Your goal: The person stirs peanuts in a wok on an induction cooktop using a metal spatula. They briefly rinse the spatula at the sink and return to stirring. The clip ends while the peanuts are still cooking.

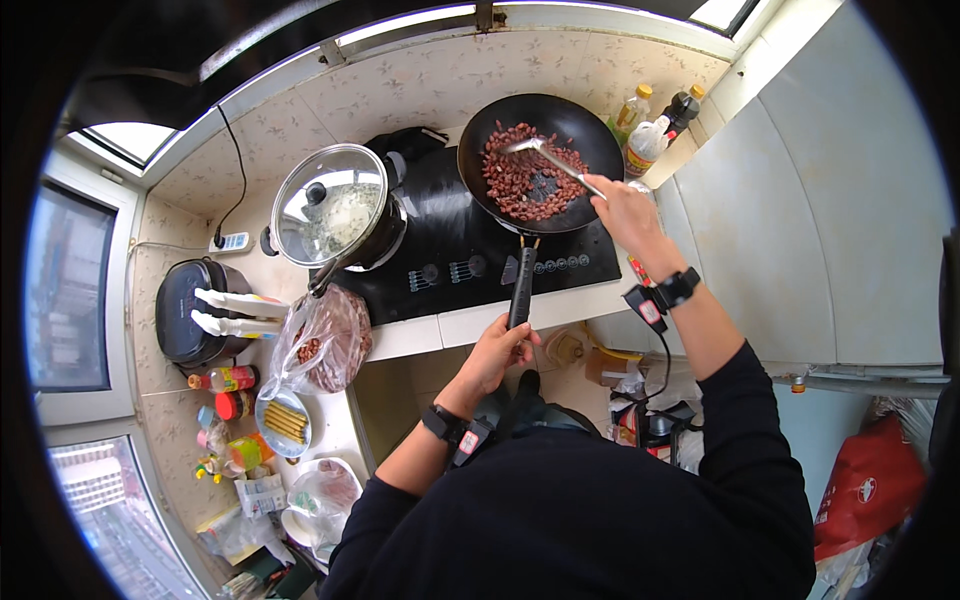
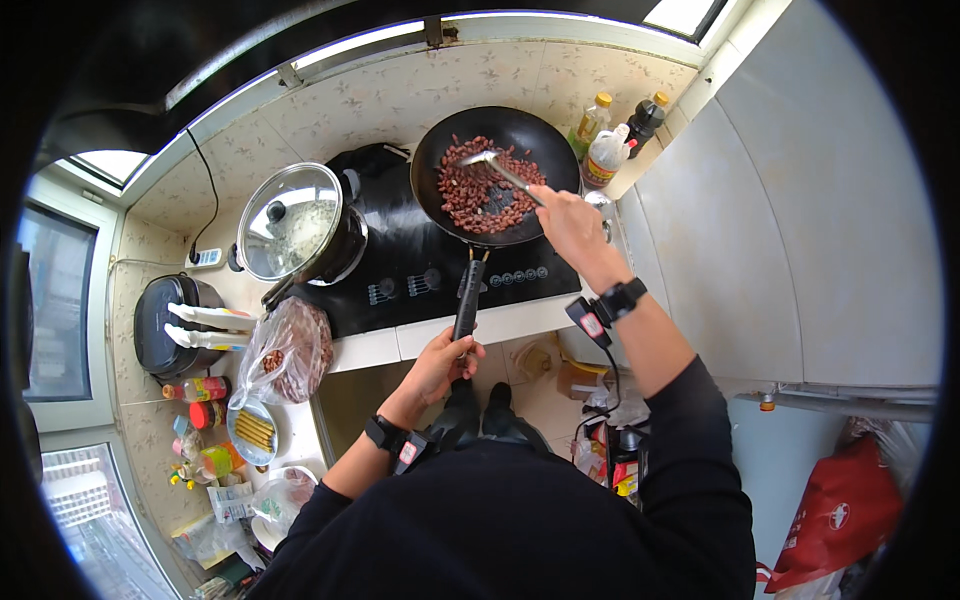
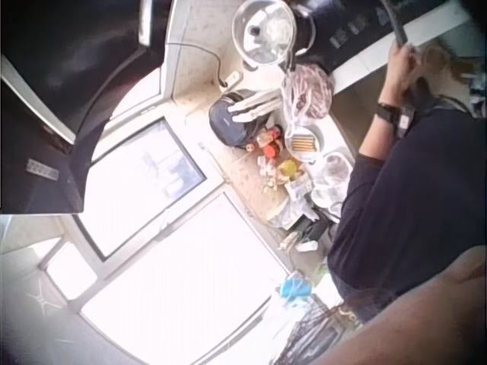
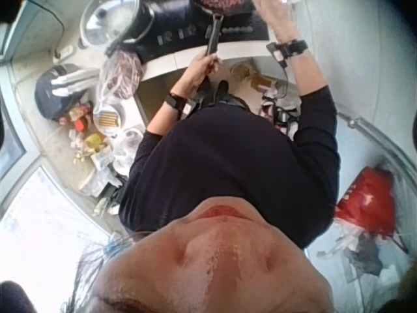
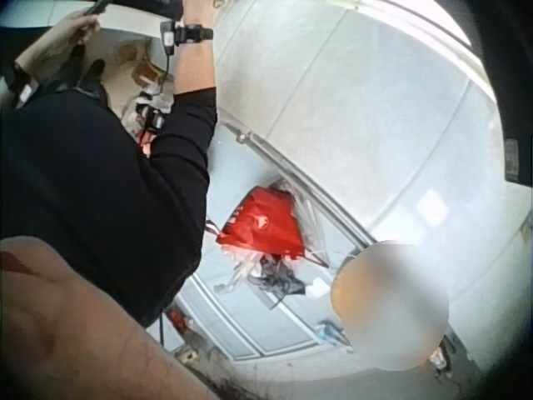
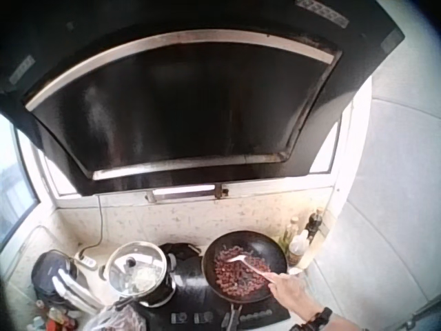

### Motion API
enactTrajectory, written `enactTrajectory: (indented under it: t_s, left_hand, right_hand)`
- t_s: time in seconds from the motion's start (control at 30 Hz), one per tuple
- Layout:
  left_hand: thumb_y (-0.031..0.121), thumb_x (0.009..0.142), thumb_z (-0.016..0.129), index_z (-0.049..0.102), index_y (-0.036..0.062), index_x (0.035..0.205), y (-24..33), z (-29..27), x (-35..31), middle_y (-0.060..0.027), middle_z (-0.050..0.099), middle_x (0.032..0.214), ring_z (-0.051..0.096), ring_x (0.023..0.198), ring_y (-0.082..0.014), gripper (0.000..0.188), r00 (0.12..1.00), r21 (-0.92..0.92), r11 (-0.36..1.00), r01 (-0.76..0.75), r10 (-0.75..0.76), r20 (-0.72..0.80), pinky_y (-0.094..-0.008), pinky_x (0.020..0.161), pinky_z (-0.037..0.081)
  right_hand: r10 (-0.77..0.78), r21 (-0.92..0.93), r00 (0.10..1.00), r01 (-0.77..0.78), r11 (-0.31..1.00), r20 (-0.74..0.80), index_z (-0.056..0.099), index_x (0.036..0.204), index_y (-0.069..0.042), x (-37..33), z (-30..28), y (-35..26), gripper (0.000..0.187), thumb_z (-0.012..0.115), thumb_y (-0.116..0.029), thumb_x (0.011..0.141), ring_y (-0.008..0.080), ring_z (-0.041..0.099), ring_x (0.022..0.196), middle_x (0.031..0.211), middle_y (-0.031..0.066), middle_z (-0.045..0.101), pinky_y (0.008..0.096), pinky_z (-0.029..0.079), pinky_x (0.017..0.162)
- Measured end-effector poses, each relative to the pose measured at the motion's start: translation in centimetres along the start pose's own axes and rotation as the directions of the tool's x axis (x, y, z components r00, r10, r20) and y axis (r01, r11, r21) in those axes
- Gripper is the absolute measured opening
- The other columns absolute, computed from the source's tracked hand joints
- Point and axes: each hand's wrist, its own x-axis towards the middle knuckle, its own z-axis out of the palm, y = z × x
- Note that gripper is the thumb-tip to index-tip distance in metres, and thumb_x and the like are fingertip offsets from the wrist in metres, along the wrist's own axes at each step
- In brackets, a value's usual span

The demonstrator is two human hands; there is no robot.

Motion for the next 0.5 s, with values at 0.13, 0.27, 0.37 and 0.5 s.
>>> enactTrajectory:
  t_s: [0.13,0.27,0.37,0.5]
  left_hand:
    - [0.02,0.108,0.052,0.049,0.0093,0.123,-0.5,-0.2,-0.9,-0.0045,0.068,0.098,0.062,0.071,-0.0095,0.018,0.999,-0.021,0.999,-0.033,0.034,0.005,-0.0244,0.065,0.048]
    - [0.02,0.108,0.052,0.049,0.0094,0.122,-0.8,-0.3,-1.5,-0.0049,0.068,0.097,0.062,0.071,-0.0091,0.018,0.999,-0.027,0.999,-0.04,0.04,0.012,-0.0241,0.066,0.049]
    - [0.02,0.109,0.052,0.049,0.0094,0.121,-1.0,0.0,-1.5,-0.0048,0.068,0.097,0.062,0.071,-0.0093,0.017,0.998,-0.043,0.998,-0.052,0.053,0.018,-0.0242,0.066,0.049]
    - [0.02,0.109,0.05,0.05,0.0093,0.121,-1.0,0.2,-1.3,-0.0046,0.068,0.097,0.062,0.071,-0.0095,0.016,0.999,-0.033,0.998,-0.048,0.048,0.003,-0.0242,0.066,0.049]
  right_hand:
    - [-0.052,-0.044,0.994,0.056,0.997,0.096,0.071,0.125,-0.016,-3.5,-6.0,-0.5,0.032,0.067,-0.016,0.093,0.0348,0.071,0.095,0.102,0.0141,0.074,0.0466,0.056,0.082]
    - [0.001,-0.093,0.981,0.017,0.995,0.195,0.075,0.12,-0.013,-5.7,-14.7,-0.4,0.029,0.069,-0.016,0.092,0.0355,0.071,0.096,0.11,0.0144,0.075,0.0419,0.056,0.085]
    - [0.044,-0.11,0.96,-0.014,0.994,0.275,0.075,0.119,-0.012,-5.5,-16.0,-0.5,0.028,0.069,-0.018,0.092,0.0353,0.071,0.097,0.109,0.014,0.075,0.042,0.055,0.085]
    - [-0.045,-0.081,0.99,0.057,0.995,0.134,0.075,0.118,-0.014,-2.9,-10.3,-0.3,0.025,0.066,-0.02,0.095,0.0349,0.07,0.099,0.106,0.0137,0.075,0.0436,0.055,0.085]
